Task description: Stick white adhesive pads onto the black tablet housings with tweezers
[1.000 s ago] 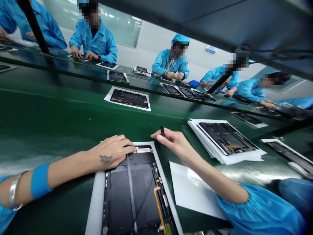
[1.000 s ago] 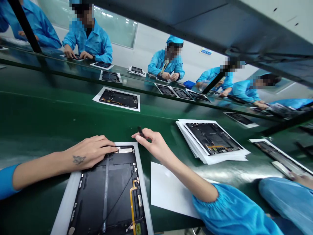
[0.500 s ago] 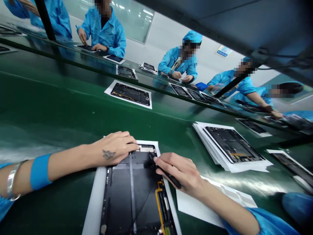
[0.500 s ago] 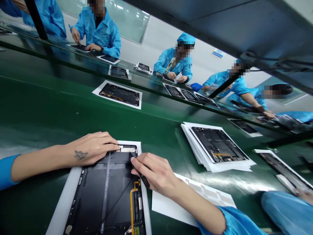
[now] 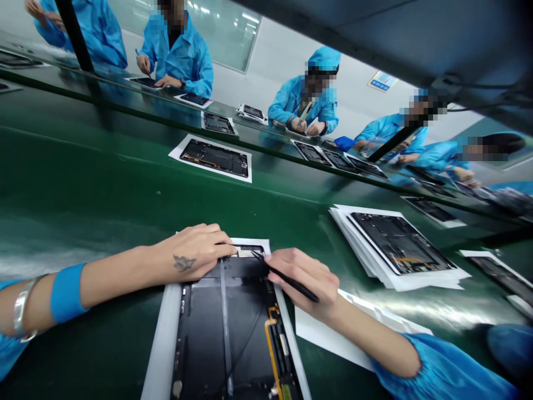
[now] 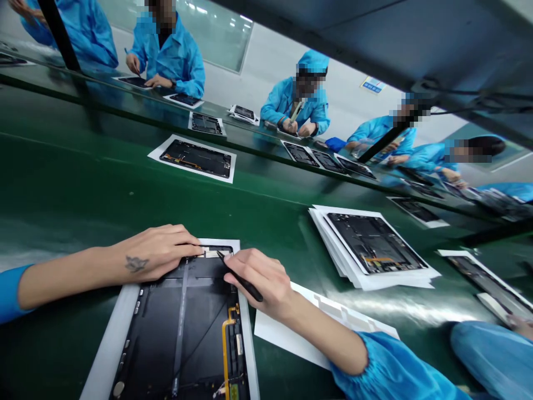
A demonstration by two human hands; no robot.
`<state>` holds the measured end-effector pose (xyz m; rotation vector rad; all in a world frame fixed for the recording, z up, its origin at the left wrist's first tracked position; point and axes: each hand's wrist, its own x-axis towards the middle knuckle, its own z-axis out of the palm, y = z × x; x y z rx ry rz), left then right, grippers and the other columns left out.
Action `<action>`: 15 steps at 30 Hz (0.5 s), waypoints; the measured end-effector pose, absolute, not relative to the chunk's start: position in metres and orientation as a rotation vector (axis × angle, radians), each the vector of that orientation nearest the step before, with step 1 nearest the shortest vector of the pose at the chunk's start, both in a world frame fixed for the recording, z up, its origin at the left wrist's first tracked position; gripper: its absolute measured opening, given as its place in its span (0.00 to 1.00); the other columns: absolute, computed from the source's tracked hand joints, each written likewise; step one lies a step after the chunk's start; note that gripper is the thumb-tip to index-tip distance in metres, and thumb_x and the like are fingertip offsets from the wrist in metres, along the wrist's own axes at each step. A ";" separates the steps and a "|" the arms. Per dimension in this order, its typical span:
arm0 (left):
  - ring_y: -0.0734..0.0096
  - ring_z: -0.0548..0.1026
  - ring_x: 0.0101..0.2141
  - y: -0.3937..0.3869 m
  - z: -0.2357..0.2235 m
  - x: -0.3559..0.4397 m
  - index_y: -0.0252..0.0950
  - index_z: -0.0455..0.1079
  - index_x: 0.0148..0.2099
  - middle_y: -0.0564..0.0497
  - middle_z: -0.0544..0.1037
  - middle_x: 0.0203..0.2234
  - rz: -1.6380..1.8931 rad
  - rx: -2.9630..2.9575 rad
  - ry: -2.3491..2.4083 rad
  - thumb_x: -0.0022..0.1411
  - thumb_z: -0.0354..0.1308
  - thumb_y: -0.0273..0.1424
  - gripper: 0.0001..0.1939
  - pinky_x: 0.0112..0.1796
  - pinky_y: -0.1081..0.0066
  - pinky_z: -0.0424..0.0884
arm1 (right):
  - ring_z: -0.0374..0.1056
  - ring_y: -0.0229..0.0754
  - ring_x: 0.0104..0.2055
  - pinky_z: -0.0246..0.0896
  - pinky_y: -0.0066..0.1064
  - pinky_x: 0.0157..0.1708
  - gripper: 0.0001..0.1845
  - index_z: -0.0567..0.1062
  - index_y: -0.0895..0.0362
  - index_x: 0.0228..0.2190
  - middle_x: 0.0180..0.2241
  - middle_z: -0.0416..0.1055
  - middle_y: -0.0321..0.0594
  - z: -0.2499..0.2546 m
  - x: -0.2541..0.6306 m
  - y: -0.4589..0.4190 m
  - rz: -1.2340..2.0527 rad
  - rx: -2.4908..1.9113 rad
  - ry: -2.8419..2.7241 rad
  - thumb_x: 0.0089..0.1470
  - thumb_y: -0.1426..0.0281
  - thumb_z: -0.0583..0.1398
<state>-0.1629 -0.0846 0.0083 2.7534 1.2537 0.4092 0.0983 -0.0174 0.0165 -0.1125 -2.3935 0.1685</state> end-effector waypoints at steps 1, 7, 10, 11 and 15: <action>0.62 0.73 0.47 -0.084 0.009 -0.164 0.35 0.70 0.54 0.47 0.77 0.49 0.428 2.758 1.237 0.67 0.48 0.20 0.17 0.47 0.64 0.71 | 0.74 0.43 0.34 0.72 0.32 0.31 0.10 0.73 0.61 0.45 0.30 0.76 0.46 0.016 0.099 -0.018 0.177 -0.104 -2.403 0.62 0.76 0.58; 0.63 0.74 0.50 -0.041 0.029 -0.216 0.39 0.70 0.56 0.49 0.76 0.50 0.336 2.387 2.015 0.69 0.48 0.26 0.16 0.52 0.65 0.69 | 0.75 0.41 0.31 0.70 0.28 0.28 0.14 0.75 0.58 0.48 0.30 0.77 0.44 0.012 0.099 -0.022 0.356 -0.091 -2.392 0.62 0.76 0.58; 0.56 0.72 0.52 -0.004 0.048 -0.269 0.33 0.69 0.55 0.42 0.74 0.51 0.243 2.044 2.502 0.71 0.48 0.27 0.15 0.53 0.58 0.69 | 0.77 0.42 0.32 0.73 0.27 0.31 0.11 0.80 0.55 0.44 0.33 0.80 0.43 0.011 0.098 -0.019 0.616 -0.269 -2.197 0.59 0.74 0.61; 0.56 0.72 0.51 0.006 0.053 -0.286 0.32 0.69 0.55 0.41 0.74 0.51 0.224 1.957 2.587 0.71 0.50 0.29 0.14 0.52 0.56 0.70 | 0.78 0.42 0.32 0.74 0.27 0.31 0.09 0.81 0.54 0.41 0.33 0.81 0.42 0.011 0.097 -0.018 0.742 -0.391 -2.113 0.58 0.72 0.63; 0.60 0.74 0.47 0.042 0.062 -0.321 0.33 0.68 0.55 0.44 0.73 0.50 0.210 1.684 2.729 0.69 0.58 0.37 0.17 0.47 0.55 0.74 | 0.79 0.45 0.29 0.77 0.33 0.33 0.16 0.82 0.57 0.39 0.29 0.81 0.43 0.009 0.094 -0.008 1.286 -0.796 -1.705 0.52 0.60 0.68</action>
